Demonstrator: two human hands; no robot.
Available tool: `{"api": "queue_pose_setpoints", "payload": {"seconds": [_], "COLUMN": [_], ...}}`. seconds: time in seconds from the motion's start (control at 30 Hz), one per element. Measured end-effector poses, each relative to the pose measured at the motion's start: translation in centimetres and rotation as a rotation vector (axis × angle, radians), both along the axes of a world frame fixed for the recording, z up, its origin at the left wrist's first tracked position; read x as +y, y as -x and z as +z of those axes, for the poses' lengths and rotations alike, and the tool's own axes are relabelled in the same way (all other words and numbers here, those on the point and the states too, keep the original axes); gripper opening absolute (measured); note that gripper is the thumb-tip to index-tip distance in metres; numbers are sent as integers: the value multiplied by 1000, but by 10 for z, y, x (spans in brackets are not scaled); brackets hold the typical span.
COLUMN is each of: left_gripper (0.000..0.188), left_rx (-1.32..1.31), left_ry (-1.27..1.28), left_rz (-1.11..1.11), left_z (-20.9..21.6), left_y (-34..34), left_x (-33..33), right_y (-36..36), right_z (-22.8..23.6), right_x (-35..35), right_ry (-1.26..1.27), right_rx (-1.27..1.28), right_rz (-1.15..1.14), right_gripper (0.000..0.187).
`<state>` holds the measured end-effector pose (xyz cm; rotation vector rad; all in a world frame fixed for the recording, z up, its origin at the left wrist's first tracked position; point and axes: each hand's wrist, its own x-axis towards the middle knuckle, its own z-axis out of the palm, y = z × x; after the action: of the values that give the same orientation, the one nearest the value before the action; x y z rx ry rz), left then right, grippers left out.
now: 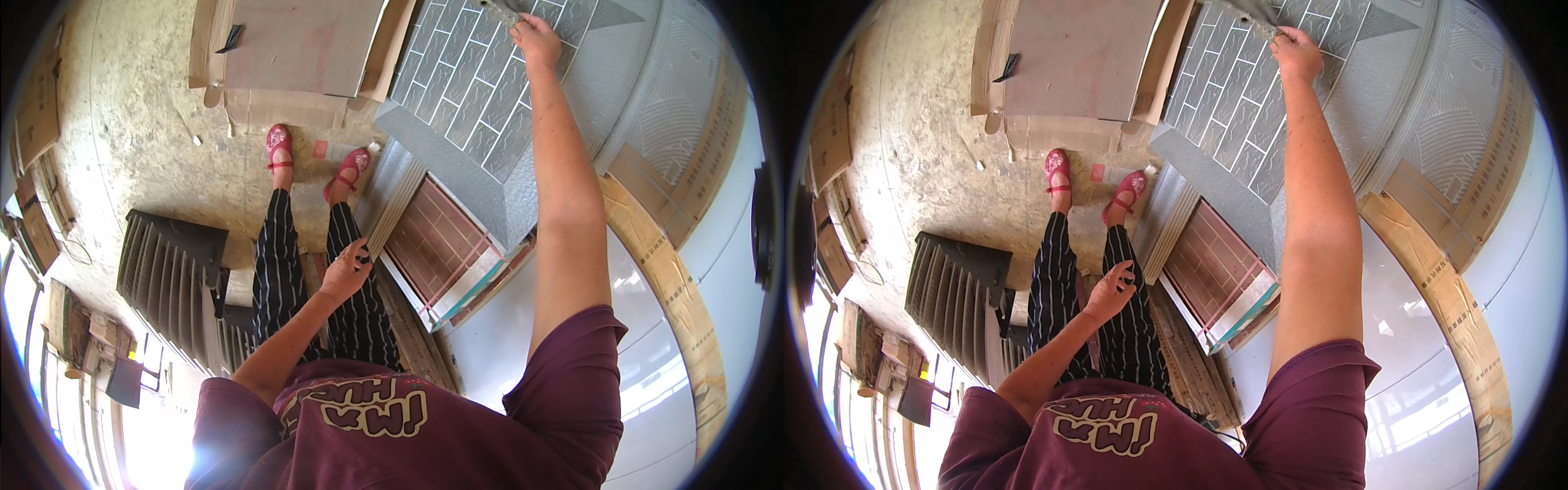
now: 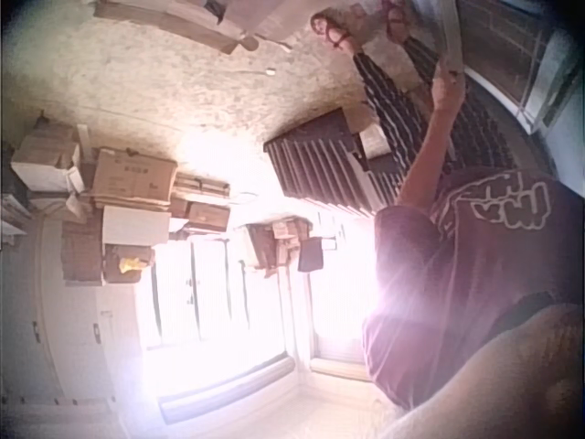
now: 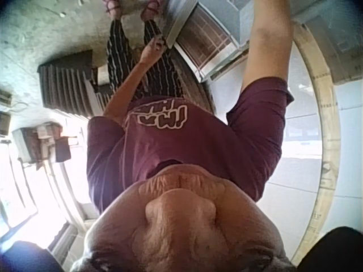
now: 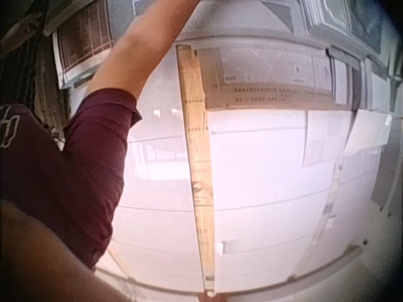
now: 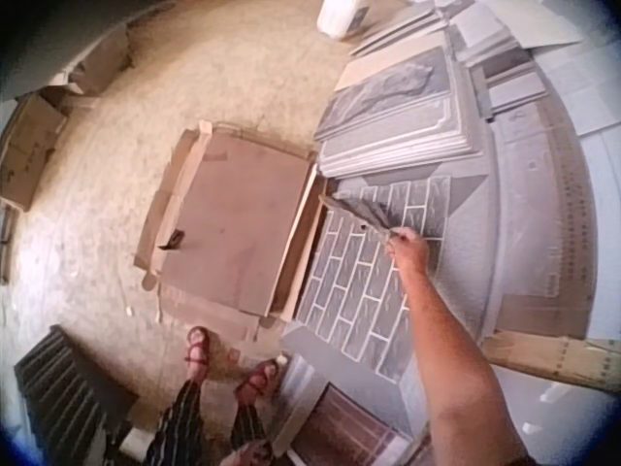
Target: The person wipes individual tiles with a cloth by hand and organizes them into stacks on the floor and a pallet.
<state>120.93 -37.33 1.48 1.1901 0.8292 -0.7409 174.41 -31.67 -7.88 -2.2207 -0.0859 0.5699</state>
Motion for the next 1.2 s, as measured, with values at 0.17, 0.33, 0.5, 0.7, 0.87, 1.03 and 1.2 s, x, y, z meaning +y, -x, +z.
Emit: {"api": "queue_pose_setpoints", "payload": {"seconds": [0.17, 0.33, 0.5, 0.7, 0.87, 1.03, 1.2], "left_gripper": [55, 56, 55, 54, 54, 55, 55], "left_rx": [4, -4, 44, 16, 2, -7, -6], "left_ry": [3, -41, -7, -26, -17, 4, -1], "left_rz": [9, 14, -5, -3, -12, 7, 26], "left_z": [-8, -12, -11, -6, -7, -7, -10], "left_y": [4, 9, 13, 8, 3, 8, 15], "left_x": [-1, 0, 1, 3, 2, -4, -10], "right_y": [-9, 14, 90, 126, 95, 40, 13], "right_z": [-22, -62, -65, -25, -30, -33, -34], "right_x": [8, -22, -70, -51, -22, 6, 15], "right_ry": [-25, 340, 616, 547, 389, 115, 133], "right_rx": [-21, -92, 242, 595, 402, 24, -136], "right_rz": [-33, 261, 503, 520, 381, 212, 132], "right_gripper": [15, 22, 25, 21, 17, 17, 15]}}
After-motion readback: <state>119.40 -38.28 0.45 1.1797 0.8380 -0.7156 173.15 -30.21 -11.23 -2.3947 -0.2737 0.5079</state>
